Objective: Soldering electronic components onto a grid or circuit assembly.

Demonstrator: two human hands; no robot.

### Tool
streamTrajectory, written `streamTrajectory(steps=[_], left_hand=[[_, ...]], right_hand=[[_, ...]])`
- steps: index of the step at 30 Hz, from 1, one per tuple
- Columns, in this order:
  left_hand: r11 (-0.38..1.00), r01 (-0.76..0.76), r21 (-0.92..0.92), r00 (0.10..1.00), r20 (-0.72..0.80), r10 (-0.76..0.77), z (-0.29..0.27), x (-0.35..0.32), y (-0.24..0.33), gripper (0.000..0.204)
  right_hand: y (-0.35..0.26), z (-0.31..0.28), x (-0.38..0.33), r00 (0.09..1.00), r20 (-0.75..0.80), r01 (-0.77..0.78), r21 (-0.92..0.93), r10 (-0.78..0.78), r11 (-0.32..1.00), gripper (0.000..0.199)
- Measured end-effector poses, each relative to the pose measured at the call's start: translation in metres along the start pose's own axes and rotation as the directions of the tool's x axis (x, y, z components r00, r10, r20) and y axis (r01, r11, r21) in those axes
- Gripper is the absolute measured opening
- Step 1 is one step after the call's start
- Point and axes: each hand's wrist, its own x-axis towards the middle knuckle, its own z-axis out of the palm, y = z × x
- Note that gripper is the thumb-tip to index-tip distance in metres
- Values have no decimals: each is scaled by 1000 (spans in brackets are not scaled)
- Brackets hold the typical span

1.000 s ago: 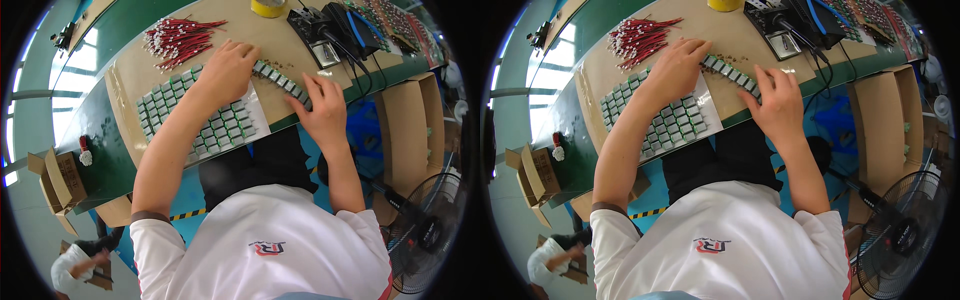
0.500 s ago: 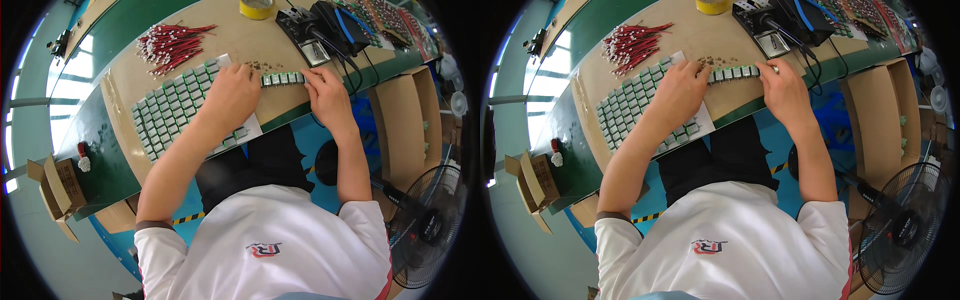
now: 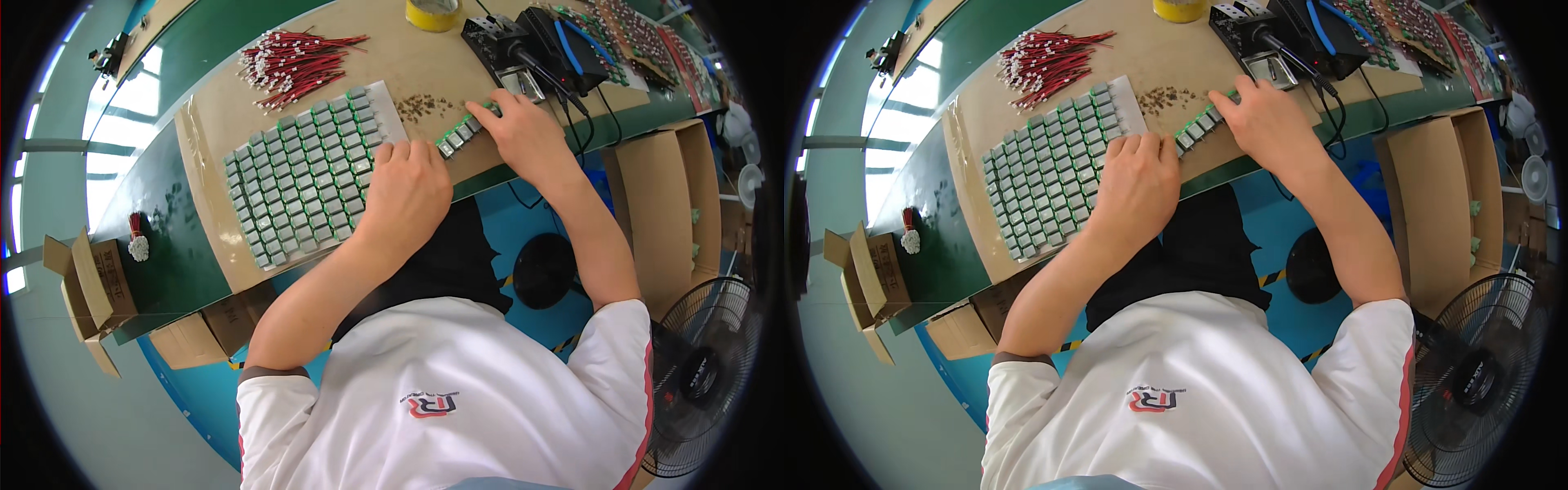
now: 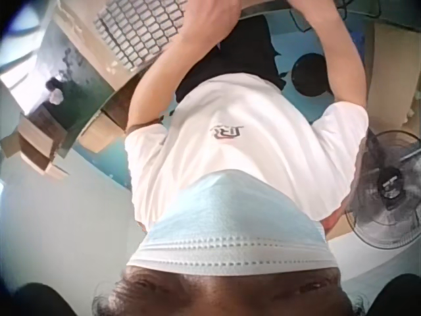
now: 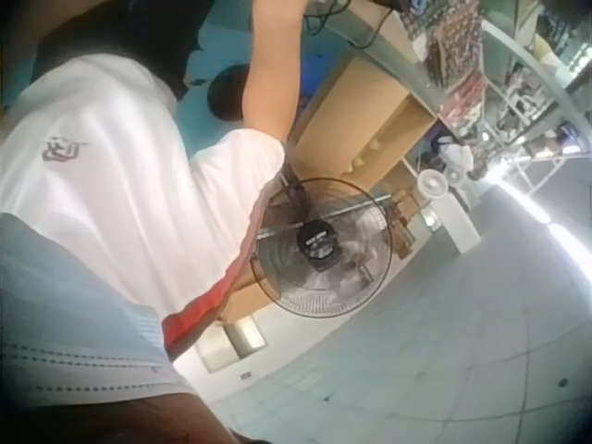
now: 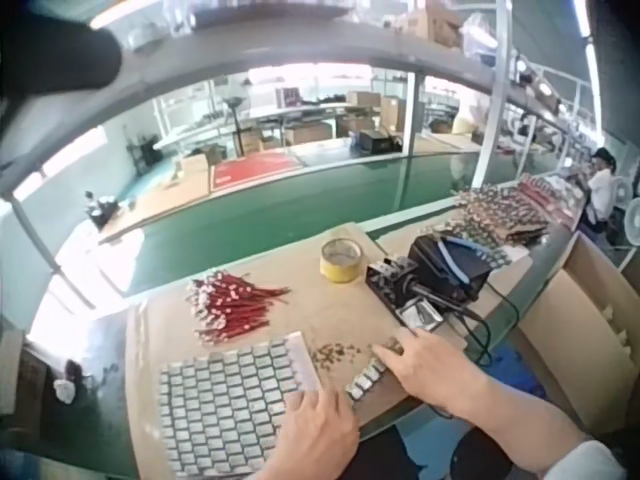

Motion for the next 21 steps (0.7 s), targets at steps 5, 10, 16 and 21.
streamTrajectory(steps=[5,10,16,21], left_hand=[[997,77,-7,997,13,-77,-3,-10,19,33],[994,105,36,991,-89,-102,8,-17,27,31],[984,141,-108,977,-145,-156,2,-24,35,38],[992,124,-33,978,-164,-128,14,-35,35,47]], right_hand=[[3,14,20,993,-52,108,37,-106,993,51],[-3,20,43,974,-152,187,134,-166,973,51],[-6,29,66,930,-312,286,275,-197,918,45],[-3,38,87,924,-372,270,482,-84,834,37]])
